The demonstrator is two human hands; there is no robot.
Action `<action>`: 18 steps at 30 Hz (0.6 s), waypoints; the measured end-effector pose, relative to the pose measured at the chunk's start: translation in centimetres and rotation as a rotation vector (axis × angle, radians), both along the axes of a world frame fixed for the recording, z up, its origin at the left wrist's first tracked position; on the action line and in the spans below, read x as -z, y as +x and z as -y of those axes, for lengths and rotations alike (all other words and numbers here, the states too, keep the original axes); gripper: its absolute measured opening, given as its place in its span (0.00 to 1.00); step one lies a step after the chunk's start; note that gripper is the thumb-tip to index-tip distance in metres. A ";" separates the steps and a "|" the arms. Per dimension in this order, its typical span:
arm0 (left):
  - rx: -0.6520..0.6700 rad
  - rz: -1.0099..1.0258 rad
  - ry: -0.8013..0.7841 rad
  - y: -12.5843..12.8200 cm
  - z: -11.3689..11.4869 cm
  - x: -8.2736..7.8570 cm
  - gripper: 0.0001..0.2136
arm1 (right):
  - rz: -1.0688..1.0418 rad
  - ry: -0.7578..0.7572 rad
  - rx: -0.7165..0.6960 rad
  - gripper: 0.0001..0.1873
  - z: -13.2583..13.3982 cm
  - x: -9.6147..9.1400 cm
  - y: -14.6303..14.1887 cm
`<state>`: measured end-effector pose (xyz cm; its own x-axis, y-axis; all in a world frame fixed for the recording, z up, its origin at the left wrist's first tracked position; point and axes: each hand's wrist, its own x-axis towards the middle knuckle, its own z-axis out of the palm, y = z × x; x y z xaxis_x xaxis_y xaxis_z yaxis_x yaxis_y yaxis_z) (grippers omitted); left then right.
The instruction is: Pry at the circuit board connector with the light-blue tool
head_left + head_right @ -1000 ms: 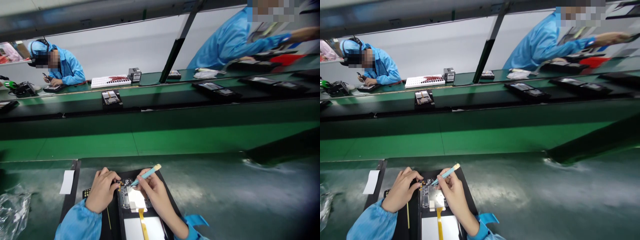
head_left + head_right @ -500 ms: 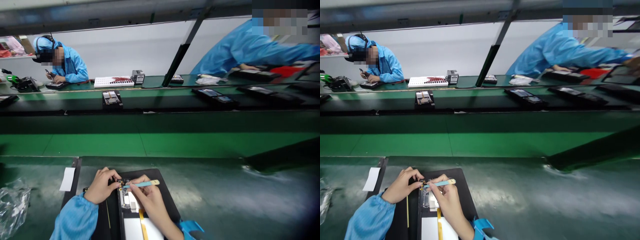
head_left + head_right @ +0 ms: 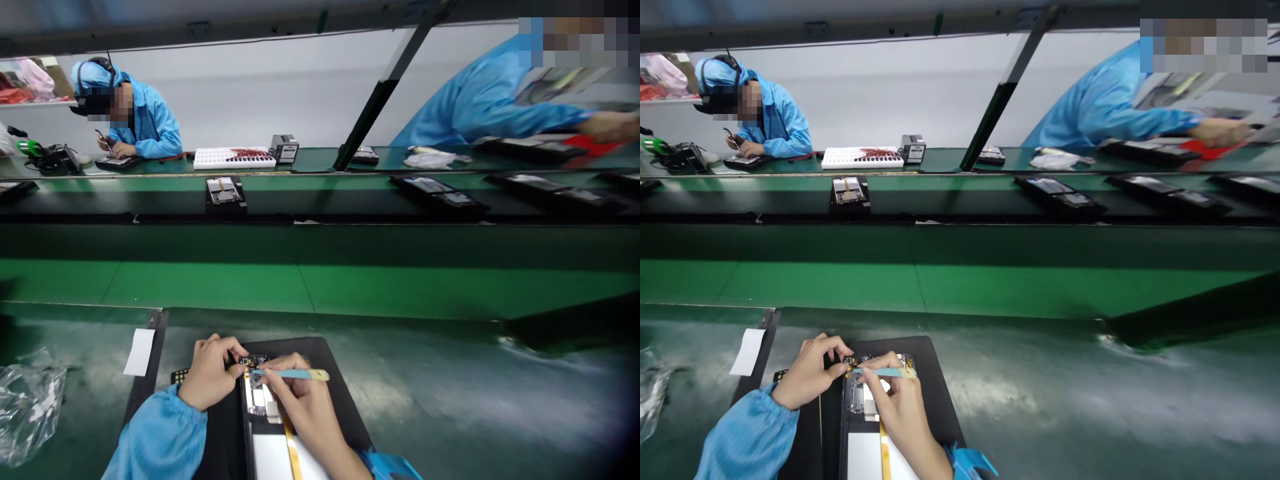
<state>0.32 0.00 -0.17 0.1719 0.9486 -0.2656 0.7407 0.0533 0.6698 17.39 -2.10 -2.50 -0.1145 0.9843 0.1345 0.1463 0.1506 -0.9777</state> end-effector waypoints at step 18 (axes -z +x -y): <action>0.078 0.076 -0.073 -1.0 -0.2 -0.6 0.09 | -0.247 -0.198 0.028 0.16 -0.1 1.1 0.0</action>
<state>-0.71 0.18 0.44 0.2664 0.9102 -0.3171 0.6919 0.0484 0.7204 17.42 -2.03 -3.56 -0.0745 0.9964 -0.0398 -0.0983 -0.0470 -0.9940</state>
